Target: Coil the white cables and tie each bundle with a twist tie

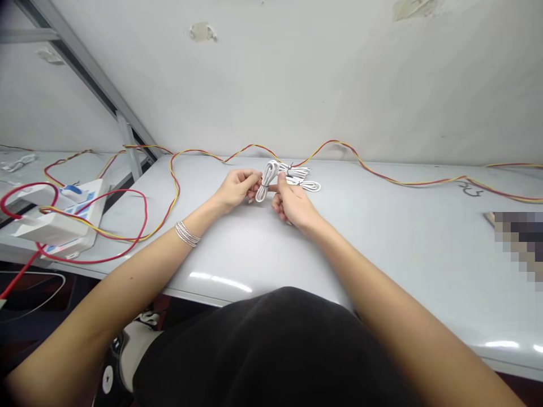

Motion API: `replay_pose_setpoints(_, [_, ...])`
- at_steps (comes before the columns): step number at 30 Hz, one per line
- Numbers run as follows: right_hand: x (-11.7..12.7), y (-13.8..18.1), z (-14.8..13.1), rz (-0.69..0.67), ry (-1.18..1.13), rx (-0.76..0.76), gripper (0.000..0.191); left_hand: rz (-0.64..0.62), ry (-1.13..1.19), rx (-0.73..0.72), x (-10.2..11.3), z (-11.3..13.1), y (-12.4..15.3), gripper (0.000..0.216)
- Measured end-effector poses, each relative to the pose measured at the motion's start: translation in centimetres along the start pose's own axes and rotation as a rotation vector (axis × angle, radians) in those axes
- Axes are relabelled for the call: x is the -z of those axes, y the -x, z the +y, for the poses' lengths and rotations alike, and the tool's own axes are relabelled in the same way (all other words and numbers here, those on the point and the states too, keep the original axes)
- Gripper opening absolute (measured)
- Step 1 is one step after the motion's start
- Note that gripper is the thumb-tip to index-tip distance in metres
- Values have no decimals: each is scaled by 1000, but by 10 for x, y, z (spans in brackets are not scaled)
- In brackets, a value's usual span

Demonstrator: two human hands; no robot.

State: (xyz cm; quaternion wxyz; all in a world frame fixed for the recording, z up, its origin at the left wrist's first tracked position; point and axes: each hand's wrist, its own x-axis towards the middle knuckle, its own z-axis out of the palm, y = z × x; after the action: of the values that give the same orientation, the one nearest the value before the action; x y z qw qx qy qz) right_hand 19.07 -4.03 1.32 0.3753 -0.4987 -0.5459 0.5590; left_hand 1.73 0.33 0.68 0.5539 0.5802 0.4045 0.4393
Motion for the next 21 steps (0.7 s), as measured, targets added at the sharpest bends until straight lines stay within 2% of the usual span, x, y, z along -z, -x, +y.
replay_pose_setpoints(5, [-1, 2, 1, -115, -83, -18, 82, -12, -80, -43, 3, -3, -1, 47])
replay_pose_setpoints(9, [0, 4, -3, -114, -109, 33, 80, -29, -120, -71, 5, -5, -2, 48])
replay_pose_setpoints(11, [0, 4, -4, -43, -104, 68, 70, -40, -138, -72, 5, -6, -2, 50])
replay_pose_setpoints(15, [4, -1, 2, 238, 71, 212, 39, -38, -149, -52, 4, -5, -1, 49])
replay_pose_setpoints(16, [6, -2, 4, 282, 121, 248, 37, -39, -151, -47, 3, -5, -1, 48])
replay_pose_setpoints(18, [7, -4, 7, 305, 195, 293, 50, -47, -143, -44, 3, -6, -1, 47])
replay_pose_setpoints(21, [6, -4, 8, 262, 212, 246, 70, -58, -109, -42, 3, -7, -2, 42])
